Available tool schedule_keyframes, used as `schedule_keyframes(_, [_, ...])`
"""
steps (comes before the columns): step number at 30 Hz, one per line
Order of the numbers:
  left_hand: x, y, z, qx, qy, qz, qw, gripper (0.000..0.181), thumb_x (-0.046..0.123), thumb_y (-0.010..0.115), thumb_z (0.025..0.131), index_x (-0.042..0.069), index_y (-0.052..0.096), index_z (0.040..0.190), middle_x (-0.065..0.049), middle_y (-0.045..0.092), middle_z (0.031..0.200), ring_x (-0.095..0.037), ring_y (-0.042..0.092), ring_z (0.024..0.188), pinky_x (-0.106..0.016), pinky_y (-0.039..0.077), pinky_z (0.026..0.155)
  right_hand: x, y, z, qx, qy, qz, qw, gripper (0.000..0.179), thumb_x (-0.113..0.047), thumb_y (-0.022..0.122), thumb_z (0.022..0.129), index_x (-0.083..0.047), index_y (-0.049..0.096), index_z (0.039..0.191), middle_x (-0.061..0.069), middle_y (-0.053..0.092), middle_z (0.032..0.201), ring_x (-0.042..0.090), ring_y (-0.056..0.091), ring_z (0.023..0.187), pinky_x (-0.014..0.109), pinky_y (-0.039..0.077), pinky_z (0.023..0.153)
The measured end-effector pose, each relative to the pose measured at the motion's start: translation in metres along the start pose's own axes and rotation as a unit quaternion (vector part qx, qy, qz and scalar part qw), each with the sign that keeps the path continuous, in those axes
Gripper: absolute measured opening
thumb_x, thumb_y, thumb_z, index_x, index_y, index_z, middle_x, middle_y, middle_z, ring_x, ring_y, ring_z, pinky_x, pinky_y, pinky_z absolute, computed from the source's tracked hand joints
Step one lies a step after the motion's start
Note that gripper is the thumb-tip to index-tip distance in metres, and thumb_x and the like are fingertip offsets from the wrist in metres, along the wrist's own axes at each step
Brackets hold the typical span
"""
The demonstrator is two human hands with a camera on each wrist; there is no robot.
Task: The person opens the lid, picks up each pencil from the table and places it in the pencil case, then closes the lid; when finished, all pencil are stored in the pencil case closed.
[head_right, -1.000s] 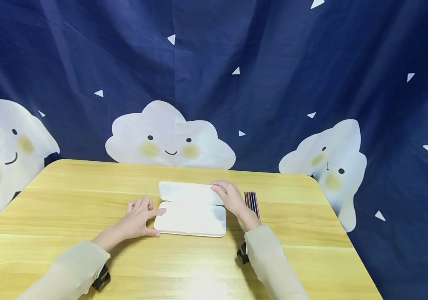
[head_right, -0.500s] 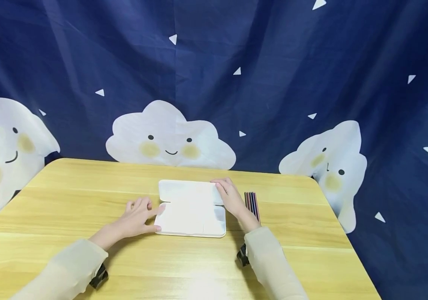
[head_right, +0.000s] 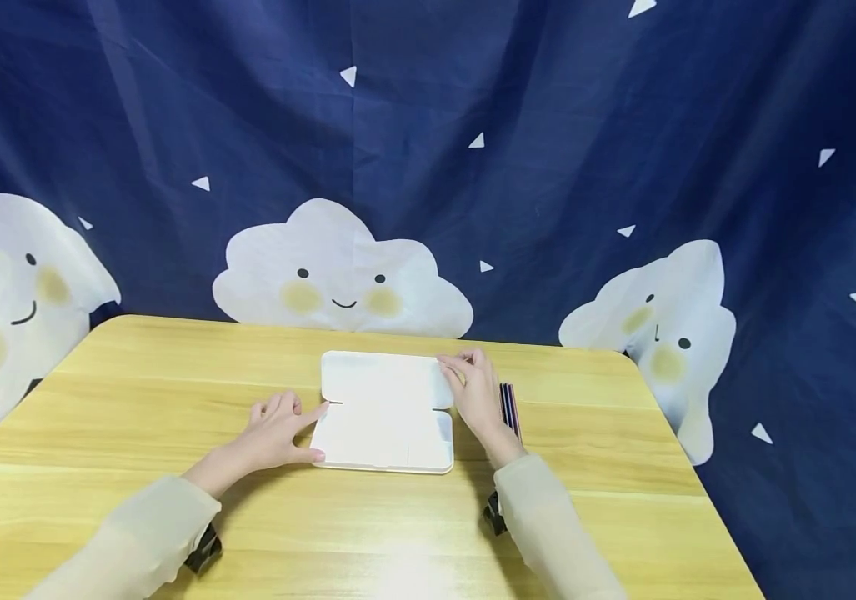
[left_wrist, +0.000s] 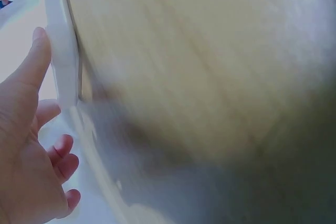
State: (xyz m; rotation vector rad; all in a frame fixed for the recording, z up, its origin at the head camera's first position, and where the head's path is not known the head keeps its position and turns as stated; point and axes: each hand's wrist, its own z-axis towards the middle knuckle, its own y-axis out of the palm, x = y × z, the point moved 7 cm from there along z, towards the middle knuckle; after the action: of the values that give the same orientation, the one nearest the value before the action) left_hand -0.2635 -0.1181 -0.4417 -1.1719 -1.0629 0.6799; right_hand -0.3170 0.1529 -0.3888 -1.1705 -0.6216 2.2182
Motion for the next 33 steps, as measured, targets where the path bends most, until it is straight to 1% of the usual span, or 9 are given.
schedule_keyframes(2, [0.001, -0.001, 0.0, -0.002, 0.0, 0.001, 1.0, 0.081, 0.056, 0.069, 0.068, 0.014, 0.047, 0.134, -0.003, 0.031, 0.087, -0.022, 0.029, 0.082, -0.039, 0.022, 0.071, 0.001, 0.002, -0.003, -0.045, -0.014, -0.046, 0.9979, 0.035, -0.015, 0.069, 0.081, -0.006, 0.064, 0.114, 0.016, 0.053, 0.099, 0.031, 0.048, 0.092, 0.043, 0.038, 0.078])
schedule_keyframes(5, [0.002, -0.002, 0.001, -0.005, -0.003, 0.0, 1.0, 0.082, 0.057, 0.069, 0.067, 0.014, 0.048, 0.134, -0.003, 0.031, 0.086, -0.022, 0.029, 0.081, -0.038, 0.022, 0.07, 0.007, 0.009, -0.009, -0.138, -0.004, -0.063, 0.9884, 0.063, -0.025, 0.072, 0.078, -0.011, 0.046, 0.134, 0.02, 0.051, 0.107, 0.033, 0.046, 0.097, 0.046, 0.039, 0.078])
schedule_keyframes(8, [0.003, -0.003, 0.002, -0.006, -0.002, 0.0, 1.0, 0.082, 0.057, 0.069, 0.067, 0.015, 0.048, 0.134, -0.003, 0.031, 0.086, -0.021, 0.029, 0.08, -0.037, 0.021, 0.068, 0.014, 0.015, -0.012, -0.21, 0.023, -0.039, 0.9766, 0.08, -0.031, 0.071, 0.078, -0.012, 0.028, 0.143, 0.025, 0.045, 0.123, 0.04, 0.042, 0.111, 0.054, 0.038, 0.086])
schedule_keyframes(10, [0.004, -0.003, 0.003, -0.005, 0.001, 0.002, 1.0, 0.083, 0.059, 0.069, 0.066, 0.015, 0.048, 0.134, -0.003, 0.032, 0.086, -0.021, 0.029, 0.08, -0.035, 0.02, 0.067, 0.018, 0.016, -0.012, -0.233, 0.04, -0.019, 0.9714, 0.082, -0.032, 0.068, 0.081, -0.012, 0.023, 0.145, 0.025, 0.038, 0.135, 0.044, 0.035, 0.121, 0.059, 0.033, 0.093])
schedule_keyframes(14, [0.006, -0.003, 0.005, -0.004, 0.014, 0.006, 0.9999, 0.085, 0.061, 0.067, 0.066, 0.014, 0.047, 0.134, -0.003, 0.033, 0.088, -0.021, 0.029, 0.081, -0.035, 0.02, 0.067, 0.019, 0.014, -0.009, -0.231, 0.045, 0.014, 0.9718, 0.077, -0.026, 0.066, 0.083, -0.009, 0.023, 0.145, 0.021, 0.036, 0.138, 0.041, 0.041, 0.114, 0.056, 0.036, 0.091])
schedule_keyframes(17, [0.005, -0.003, 0.005, -0.005, 0.012, 0.005, 0.9999, 0.085, 0.061, 0.067, 0.067, 0.014, 0.047, 0.134, -0.003, 0.033, 0.088, -0.022, 0.03, 0.083, -0.036, 0.021, 0.069, 0.015, 0.01, -0.009, -0.209, 0.031, 0.024, 0.977, 0.069, -0.02, 0.065, 0.084, -0.007, 0.029, 0.142, 0.021, 0.044, 0.125, 0.033, 0.046, 0.1, 0.049, 0.041, 0.081])
schedule_keyframes(22, [0.003, -0.003, 0.004, -0.009, 0.003, 0.011, 0.9999, 0.082, 0.059, 0.067, 0.067, 0.015, 0.048, 0.134, -0.004, 0.034, 0.088, -0.023, 0.031, 0.084, -0.038, 0.022, 0.069, 0.009, 0.005, -0.01, -0.172, 0.005, 0.04, 0.9842, 0.06, -0.012, 0.064, 0.085, -0.003, 0.037, 0.138, 0.021, 0.048, 0.116, 0.033, 0.046, 0.098, 0.049, 0.042, 0.081])
schedule_keyframes(29, [0.002, -0.001, 0.003, -0.012, 0.006, 0.014, 0.9998, 0.083, 0.059, 0.068, 0.067, 0.013, 0.048, 0.133, -0.005, 0.034, 0.086, -0.022, 0.029, 0.08, -0.033, 0.022, 0.064, 0.007, 0.003, -0.016, -0.157, 0.013, 0.078, 0.9843, 0.057, -0.007, 0.062, 0.086, -0.002, 0.038, 0.137, 0.02, 0.048, 0.114, 0.033, 0.045, 0.097, 0.053, 0.042, 0.083])
schedule_keyframes(33, [0.003, 0.0, 0.003, -0.017, 0.016, 0.015, 0.9996, 0.083, 0.056, 0.069, 0.068, 0.01, 0.048, 0.133, -0.007, 0.034, 0.084, -0.023, 0.029, 0.078, -0.03, 0.025, 0.059, 0.007, -0.001, -0.02, -0.148, 0.013, 0.084, 0.9853, 0.057, -0.005, 0.061, 0.085, -0.003, 0.038, 0.137, 0.021, 0.048, 0.116, 0.035, 0.048, 0.1, 0.055, 0.043, 0.083])
